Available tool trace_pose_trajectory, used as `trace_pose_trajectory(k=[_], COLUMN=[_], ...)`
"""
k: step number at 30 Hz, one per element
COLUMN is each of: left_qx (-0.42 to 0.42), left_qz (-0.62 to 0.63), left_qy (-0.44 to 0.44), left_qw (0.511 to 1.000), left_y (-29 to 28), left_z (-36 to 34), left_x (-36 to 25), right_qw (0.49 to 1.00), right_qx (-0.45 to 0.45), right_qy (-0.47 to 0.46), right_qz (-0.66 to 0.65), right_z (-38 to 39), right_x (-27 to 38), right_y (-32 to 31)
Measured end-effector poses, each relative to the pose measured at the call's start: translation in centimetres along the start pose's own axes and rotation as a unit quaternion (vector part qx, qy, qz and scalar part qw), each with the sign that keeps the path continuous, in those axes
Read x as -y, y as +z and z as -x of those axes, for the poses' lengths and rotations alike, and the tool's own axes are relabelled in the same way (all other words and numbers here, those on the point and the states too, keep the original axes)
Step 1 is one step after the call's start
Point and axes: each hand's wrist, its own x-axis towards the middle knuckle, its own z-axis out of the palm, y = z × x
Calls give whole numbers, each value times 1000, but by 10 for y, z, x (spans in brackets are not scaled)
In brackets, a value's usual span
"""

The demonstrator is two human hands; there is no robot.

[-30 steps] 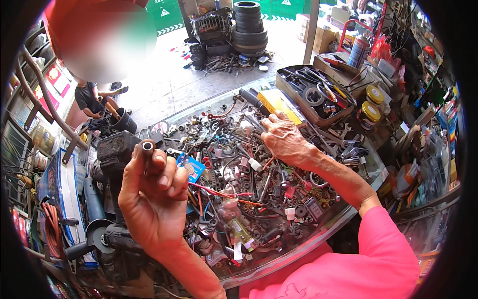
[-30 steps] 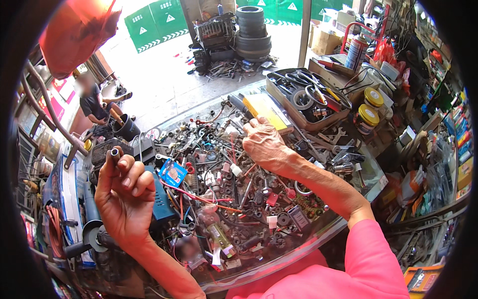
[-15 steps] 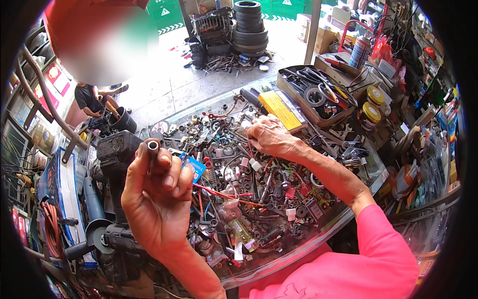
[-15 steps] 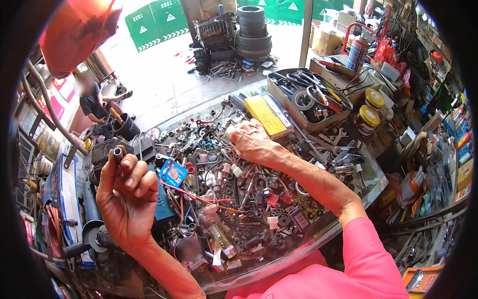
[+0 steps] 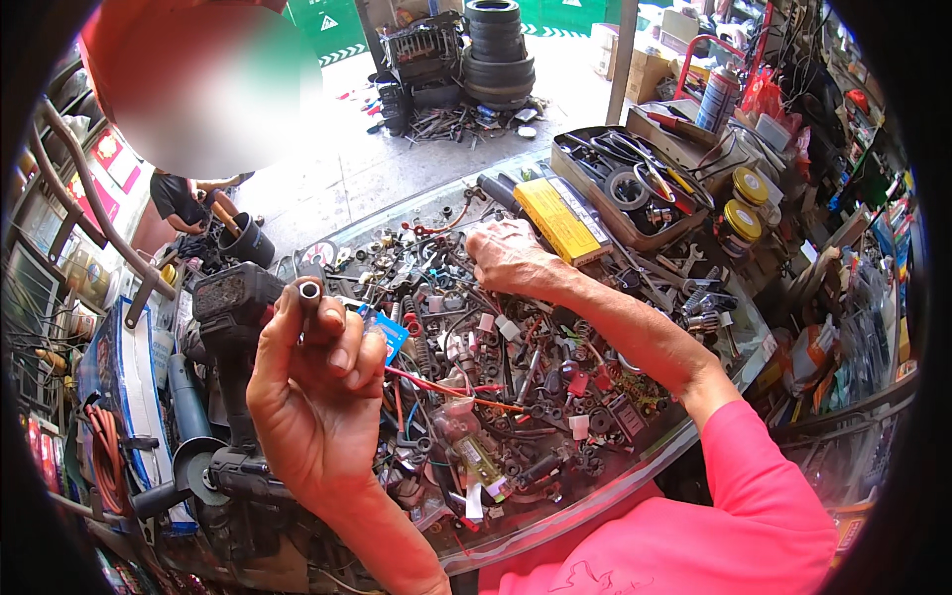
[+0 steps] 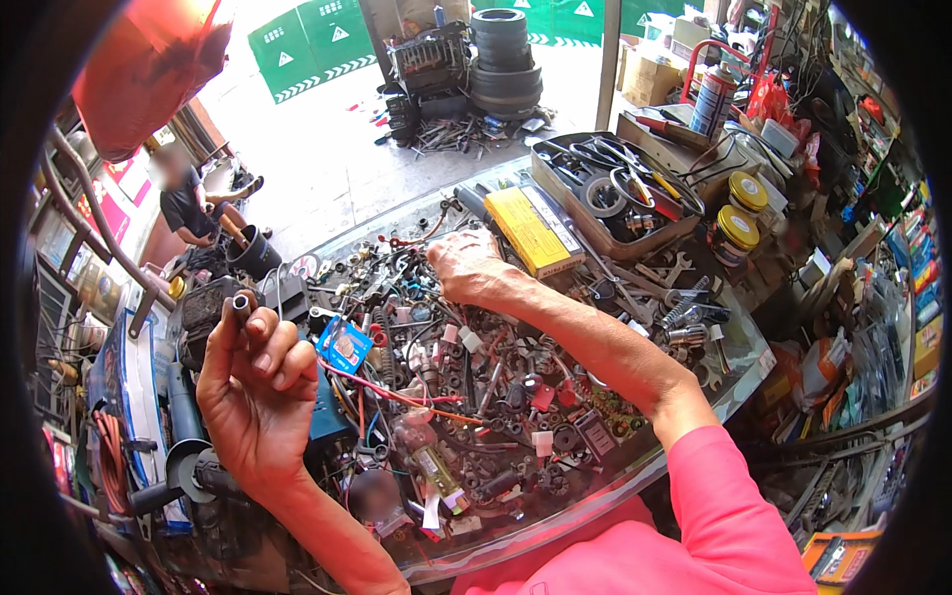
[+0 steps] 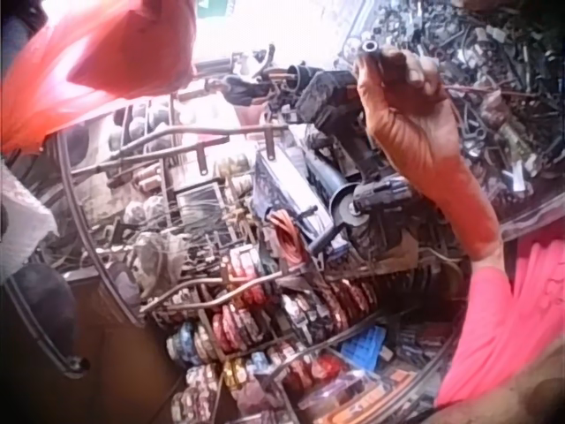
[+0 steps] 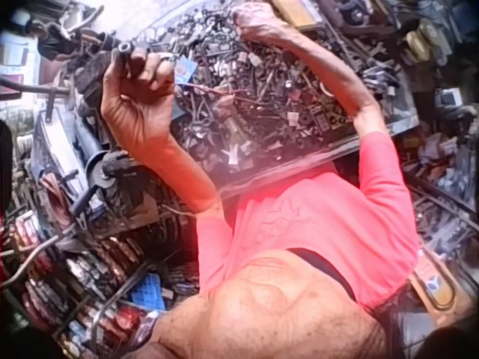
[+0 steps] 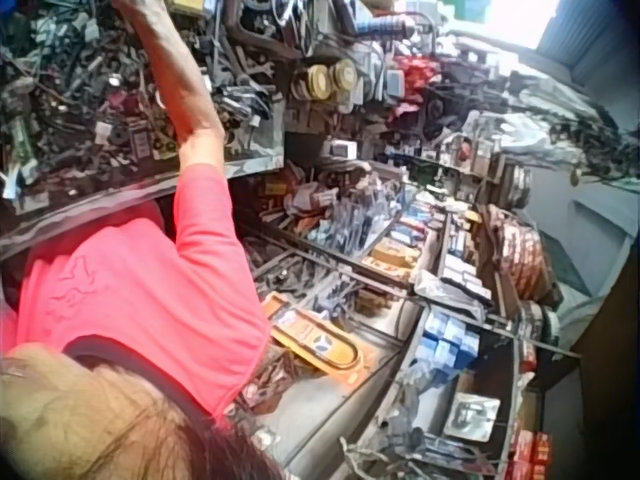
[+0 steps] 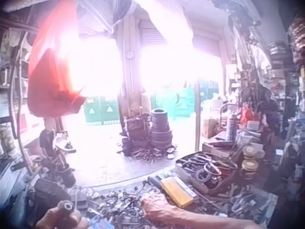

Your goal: The person handles small electronic components and wires on a cluttered workbench, stripping wire ends, twisting wires, and using pliers to manipulate connectors. The person repeatedly picks up and sets down small parts while working on the wiring.

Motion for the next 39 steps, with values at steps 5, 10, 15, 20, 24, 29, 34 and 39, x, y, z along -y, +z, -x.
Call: trace_pose_trajectory(k=[5,10,15,20,24,29,34,39], left_qx=[13,7,9,2,-6,-30,-44,-49], left_qz=[2,-4,-3,-5,-12,-45,-118,-206], left_qy=[0,5,-3,-12,-10,-15,-44,-98], left_qw=[1000,1000,1000,1000,1000,998,991,972], left_y=[-1,0,5,2,1,-8,4,-2], left_z=[-1,2,1,-2,-2,-7,-8,-14], left_x=[-1,-3,2,6,8,17,30,42], right_qw=[995,995,993,980,952,943,888,816], right_qx=[92,89,28,-53,-96,-105,-94,-55], right_qy=[19,35,85,19,38,61,64,3], right_qz=[47,37,-81,-193,-287,-310,-445,-575], right_z=[-9,-11,3,38,54,72,90,101], right_x=[5,7,-12,2,12,17,19,15], right_y=[-10,-5,-16,-50,-63,-65,-80,-96])
